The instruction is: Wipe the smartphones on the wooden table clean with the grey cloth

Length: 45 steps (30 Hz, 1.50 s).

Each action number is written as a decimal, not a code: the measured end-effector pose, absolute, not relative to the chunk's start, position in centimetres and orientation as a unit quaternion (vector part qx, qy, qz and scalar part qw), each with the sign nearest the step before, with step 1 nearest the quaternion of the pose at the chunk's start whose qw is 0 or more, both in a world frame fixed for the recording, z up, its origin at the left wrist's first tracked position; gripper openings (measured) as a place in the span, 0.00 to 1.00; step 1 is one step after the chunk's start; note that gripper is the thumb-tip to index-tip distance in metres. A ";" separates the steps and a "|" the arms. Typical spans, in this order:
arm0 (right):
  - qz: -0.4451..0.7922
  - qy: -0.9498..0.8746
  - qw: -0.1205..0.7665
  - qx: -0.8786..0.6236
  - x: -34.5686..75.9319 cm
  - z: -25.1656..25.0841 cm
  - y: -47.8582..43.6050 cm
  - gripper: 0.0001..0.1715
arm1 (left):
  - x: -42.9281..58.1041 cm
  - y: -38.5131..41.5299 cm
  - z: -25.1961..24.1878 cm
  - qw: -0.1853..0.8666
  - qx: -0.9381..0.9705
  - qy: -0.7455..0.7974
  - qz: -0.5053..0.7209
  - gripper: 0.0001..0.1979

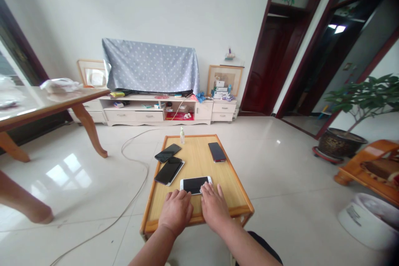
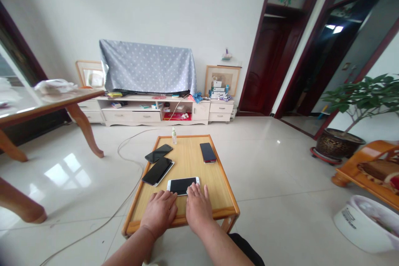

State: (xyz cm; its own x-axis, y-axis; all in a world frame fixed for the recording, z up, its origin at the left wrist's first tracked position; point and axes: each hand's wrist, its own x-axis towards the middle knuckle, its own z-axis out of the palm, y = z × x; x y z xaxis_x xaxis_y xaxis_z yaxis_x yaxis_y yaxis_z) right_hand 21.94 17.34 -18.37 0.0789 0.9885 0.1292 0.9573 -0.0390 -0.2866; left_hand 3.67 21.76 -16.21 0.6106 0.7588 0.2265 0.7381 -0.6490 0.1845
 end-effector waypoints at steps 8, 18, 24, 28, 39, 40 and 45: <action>0.048 -0.682 0.177 -0.708 23.4 -18.9 16.8 0.27 | 3.6 21.4 -15.7 0.052 0.903 0.386 0.180 0.12; 0.065 -0.674 0.160 -0.718 22.5 -18.6 17.4 0.28 | 3.6 22.3 -17.3 0.062 0.897 0.394 0.189 0.12; 0.095 -0.737 0.204 -0.638 19.4 -18.2 17.2 0.29 | 3.7 22.2 -17.2 0.072 0.897 0.392 0.188 0.11; 0.079 -0.699 0.231 -0.672 21.9 -18.6 17.4 0.26 | 3.7 22.2 -17.1 0.064 0.896 0.394 0.196 0.12; 0.122 -0.482 0.419 -0.760 30.6 -18.7 18.1 0.18 | 5.1 22.0 -16.4 0.059 0.890 0.412 0.187 0.11; 0.128 -0.466 0.431 -0.762 31.1 -18.6 18.2 0.18 | 5.3 22.1 -16.3 0.064 0.890 0.414 0.182 0.11; 0.171 -0.420 0.475 -0.754 32.3 -18.1 18.2 0.17 | 5.5 22.8 -16.3 0.079 0.895 0.402 0.177 0.12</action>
